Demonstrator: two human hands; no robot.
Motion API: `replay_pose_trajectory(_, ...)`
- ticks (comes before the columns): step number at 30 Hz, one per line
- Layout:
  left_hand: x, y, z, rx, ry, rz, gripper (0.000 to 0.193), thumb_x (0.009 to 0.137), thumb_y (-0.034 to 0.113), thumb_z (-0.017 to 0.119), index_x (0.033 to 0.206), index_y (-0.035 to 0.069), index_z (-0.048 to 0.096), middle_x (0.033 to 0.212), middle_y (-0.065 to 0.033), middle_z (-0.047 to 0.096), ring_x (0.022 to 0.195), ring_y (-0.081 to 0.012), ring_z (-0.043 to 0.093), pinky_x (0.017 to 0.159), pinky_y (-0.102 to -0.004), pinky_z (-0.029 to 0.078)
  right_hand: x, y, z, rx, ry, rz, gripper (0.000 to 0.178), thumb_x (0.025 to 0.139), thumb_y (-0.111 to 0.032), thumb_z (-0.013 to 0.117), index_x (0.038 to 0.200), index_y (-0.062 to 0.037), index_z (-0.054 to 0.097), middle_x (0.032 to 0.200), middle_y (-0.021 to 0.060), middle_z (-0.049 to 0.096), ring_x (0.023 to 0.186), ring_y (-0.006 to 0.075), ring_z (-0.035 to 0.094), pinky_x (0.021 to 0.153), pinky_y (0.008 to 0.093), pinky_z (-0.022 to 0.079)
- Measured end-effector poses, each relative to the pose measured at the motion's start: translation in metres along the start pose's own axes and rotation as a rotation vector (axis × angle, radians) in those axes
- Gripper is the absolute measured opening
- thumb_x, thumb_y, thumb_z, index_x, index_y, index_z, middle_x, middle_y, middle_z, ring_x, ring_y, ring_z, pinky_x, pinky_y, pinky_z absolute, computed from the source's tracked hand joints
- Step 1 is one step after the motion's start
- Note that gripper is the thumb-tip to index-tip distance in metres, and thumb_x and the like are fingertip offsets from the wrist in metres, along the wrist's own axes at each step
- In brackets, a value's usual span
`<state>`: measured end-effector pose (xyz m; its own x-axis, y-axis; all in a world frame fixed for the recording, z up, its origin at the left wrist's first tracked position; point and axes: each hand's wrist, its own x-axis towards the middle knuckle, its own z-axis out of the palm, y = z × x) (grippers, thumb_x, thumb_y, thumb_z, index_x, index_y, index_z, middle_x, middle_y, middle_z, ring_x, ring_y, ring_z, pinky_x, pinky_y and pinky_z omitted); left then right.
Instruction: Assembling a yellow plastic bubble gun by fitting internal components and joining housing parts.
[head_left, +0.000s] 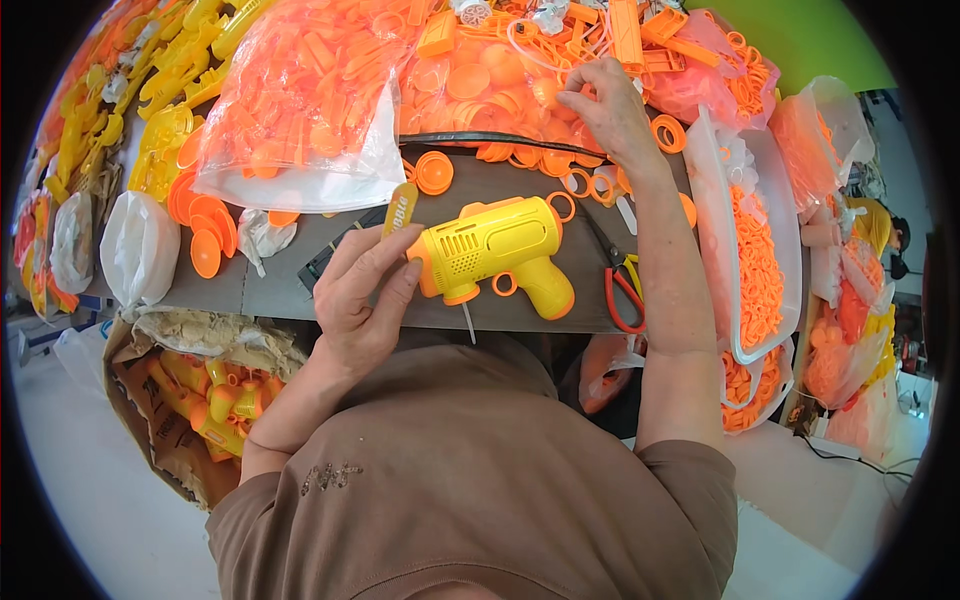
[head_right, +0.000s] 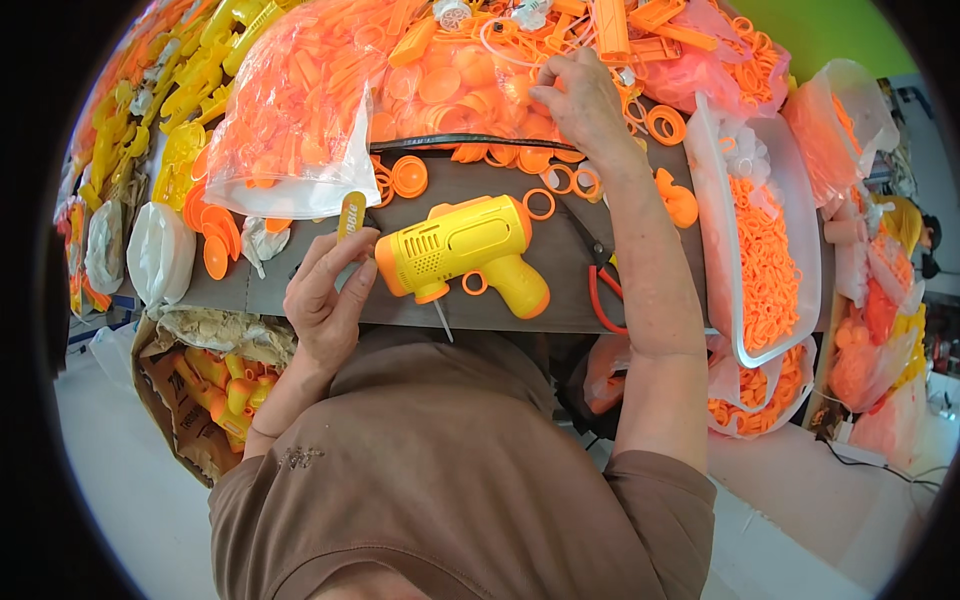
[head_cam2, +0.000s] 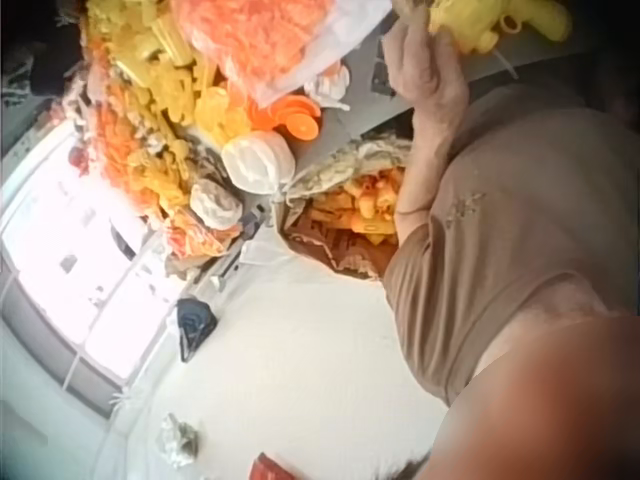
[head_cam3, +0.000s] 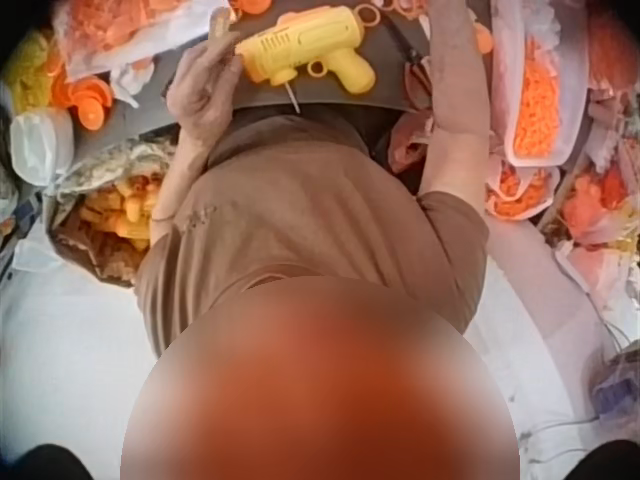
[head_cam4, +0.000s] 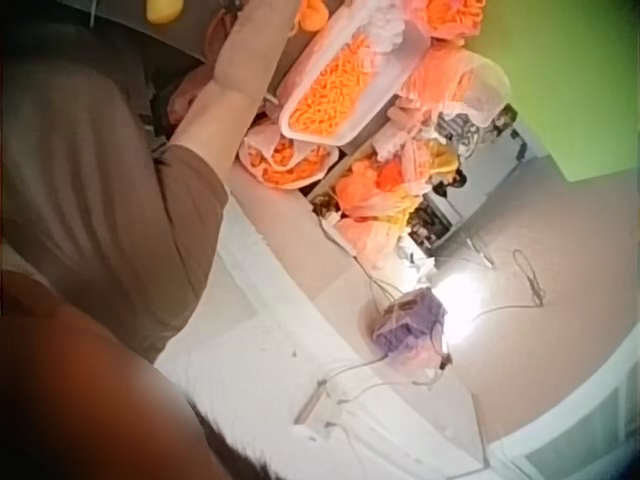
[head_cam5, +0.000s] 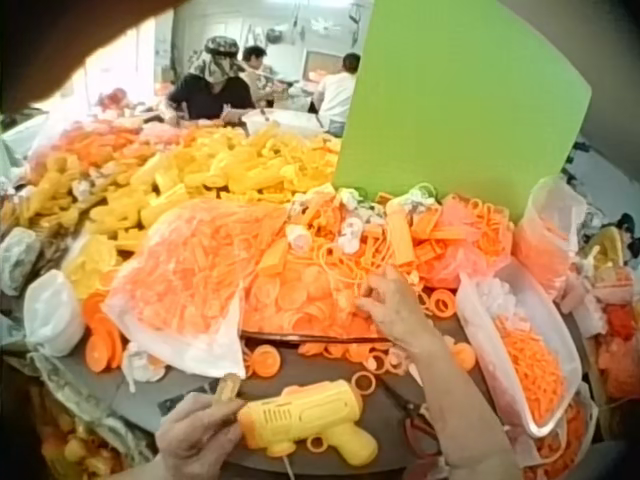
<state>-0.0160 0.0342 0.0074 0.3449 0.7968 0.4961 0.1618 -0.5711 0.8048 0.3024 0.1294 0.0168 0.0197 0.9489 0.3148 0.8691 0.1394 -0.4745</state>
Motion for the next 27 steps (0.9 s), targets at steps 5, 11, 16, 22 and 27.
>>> replay_pose_trajectory(5, 0.004, -0.003, 0.004, 0.149, -0.035, 0.042, 0.039, 0.074, -0.003, 0.067, 0.113, -0.002, 0.060, 0.099, -0.0136, 0.061, 0.091, -0.0273, 0.057, 0.080, -0.0335, 0.046, -0.002, 0.005, 0.003, 0.089, 0.035, 0.007, 0.025, 0.078, -0.027, 0.067, 0.085, -0.0041, 0.060, 0.091, 0.0075, 0.049, 0.085, 0.0214, 0.052, 0.077, 0.0335, 0.042)
replay_pose_trajectory(11, 0.011, -0.008, 0.019, 0.326, -0.148, 0.172, 0.047, 0.072, 0.008, 0.072, 0.116, -0.002, 0.057, 0.112, -0.0154, 0.059, 0.100, -0.0305, 0.056, 0.087, -0.0395, 0.043, 0.006, -0.005, 0.020, -0.020, 0.163, -0.018, 0.025, 0.078, -0.026, 0.069, 0.084, -0.0028, 0.063, 0.088, 0.0076, 0.052, 0.081, 0.0202, 0.054, 0.073, 0.0320, 0.043)
replay_pose_trajectory(16, 0.012, -0.015, 0.023, 0.277, -0.212, 0.130, 0.051, 0.070, 0.014, 0.075, 0.116, -0.002, 0.057, 0.112, -0.0160, 0.058, 0.097, -0.0310, 0.057, 0.086, -0.0389, 0.044, 0.005, 0.007, 0.017, 0.040, 0.187, 0.001, 0.021, 0.077, -0.021, 0.071, 0.082, -0.0023, 0.063, 0.084, 0.0062, 0.052, 0.077, 0.0172, 0.053, 0.069, 0.0302, 0.043)
replay_pose_trajectory(22, 0.015, -0.018, 0.015, 0.156, -0.248, 0.059, 0.049, 0.070, 0.009, 0.075, 0.115, -0.002, 0.059, 0.108, -0.0163, 0.060, 0.095, -0.0312, 0.058, 0.082, -0.0366, 0.048, -0.011, 0.010, -0.029, 0.728, -0.107, 0.364, 0.007, 0.086, -0.013, 0.063, 0.087, -0.0071, 0.060, 0.078, -0.0023, 0.056, 0.060, 0.0055, 0.046, 0.057, 0.0197, 0.041)
replay_pose_trajectory(27, 0.019, -0.019, 0.011, 0.145, -0.274, -0.004, 0.050, 0.070, 0.009, 0.075, 0.116, -0.002, 0.058, 0.108, -0.0177, 0.060, 0.097, -0.0321, 0.058, 0.082, -0.0368, 0.048, -0.033, 0.021, -0.040, 1.099, -0.165, 0.561, 0.006, 0.091, -0.014, 0.058, 0.092, -0.0079, 0.056, 0.081, 0.0030, 0.059, 0.063, 0.0075, 0.052, 0.057, 0.0218, 0.045)
